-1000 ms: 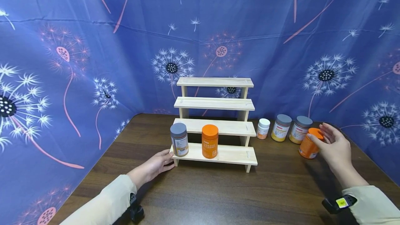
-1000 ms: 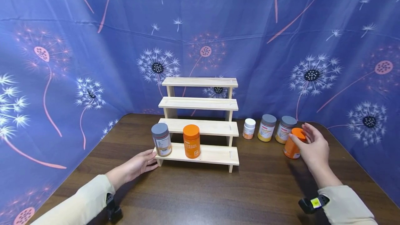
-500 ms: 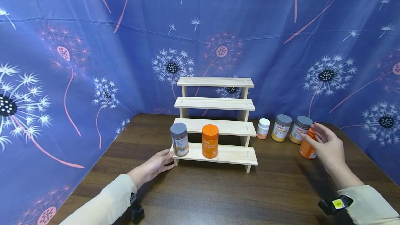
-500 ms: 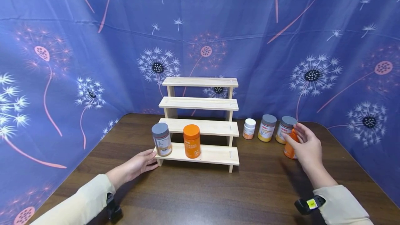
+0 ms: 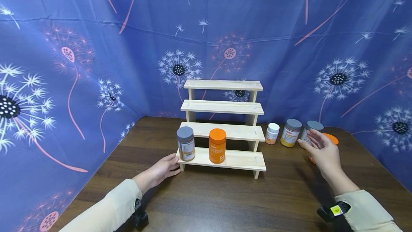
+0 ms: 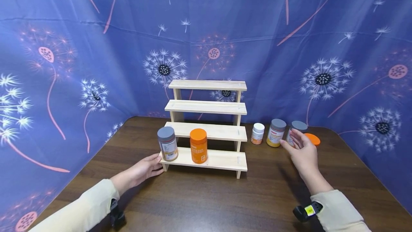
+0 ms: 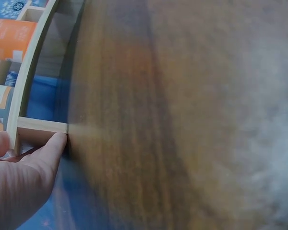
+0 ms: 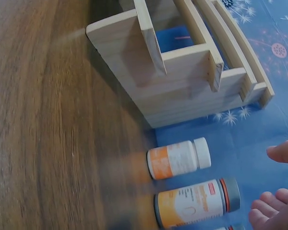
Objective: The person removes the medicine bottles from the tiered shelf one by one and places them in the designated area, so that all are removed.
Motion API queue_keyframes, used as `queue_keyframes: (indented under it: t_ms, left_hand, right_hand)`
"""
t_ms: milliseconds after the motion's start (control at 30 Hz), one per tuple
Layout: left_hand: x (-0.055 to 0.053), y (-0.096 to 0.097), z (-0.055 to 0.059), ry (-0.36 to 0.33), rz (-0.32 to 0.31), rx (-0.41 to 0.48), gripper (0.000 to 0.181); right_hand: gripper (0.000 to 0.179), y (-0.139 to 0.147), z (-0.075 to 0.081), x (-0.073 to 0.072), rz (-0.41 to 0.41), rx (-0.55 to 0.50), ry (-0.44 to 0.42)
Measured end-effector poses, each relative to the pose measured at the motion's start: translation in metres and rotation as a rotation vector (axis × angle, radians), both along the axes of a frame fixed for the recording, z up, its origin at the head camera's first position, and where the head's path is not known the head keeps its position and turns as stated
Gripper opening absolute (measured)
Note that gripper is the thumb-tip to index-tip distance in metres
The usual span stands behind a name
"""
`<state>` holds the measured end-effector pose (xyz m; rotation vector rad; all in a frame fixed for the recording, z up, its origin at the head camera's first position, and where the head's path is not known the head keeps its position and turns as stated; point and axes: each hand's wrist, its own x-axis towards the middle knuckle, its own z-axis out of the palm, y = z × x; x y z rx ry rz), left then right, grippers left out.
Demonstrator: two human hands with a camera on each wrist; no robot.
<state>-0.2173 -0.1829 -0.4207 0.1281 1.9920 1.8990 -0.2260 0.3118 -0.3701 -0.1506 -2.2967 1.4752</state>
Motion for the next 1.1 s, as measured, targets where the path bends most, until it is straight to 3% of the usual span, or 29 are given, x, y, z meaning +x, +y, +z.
queue_keyframes:
  t_ms: [433, 667, 1100]
  left_hand:
    - [-0.001, -0.006, 0.002, -0.040, -0.021, 0.045, 0.056]
    - [-0.006, -0.002, 0.006, -0.046, 0.011, 0.009, 0.051]
    - [-0.010, -0.003, 0.004, -0.028, 0.064, -0.014, 0.049]
  right_hand:
    - [0.063, -0.022, 0.001, -0.002, 0.050, 0.051, 0.097]
    - [0.054, -0.033, -0.002, -0.003, 0.095, -0.042, 0.195]
    - [0.047, -0.049, -0.001, -0.002, 0.173, -0.128, 0.221]
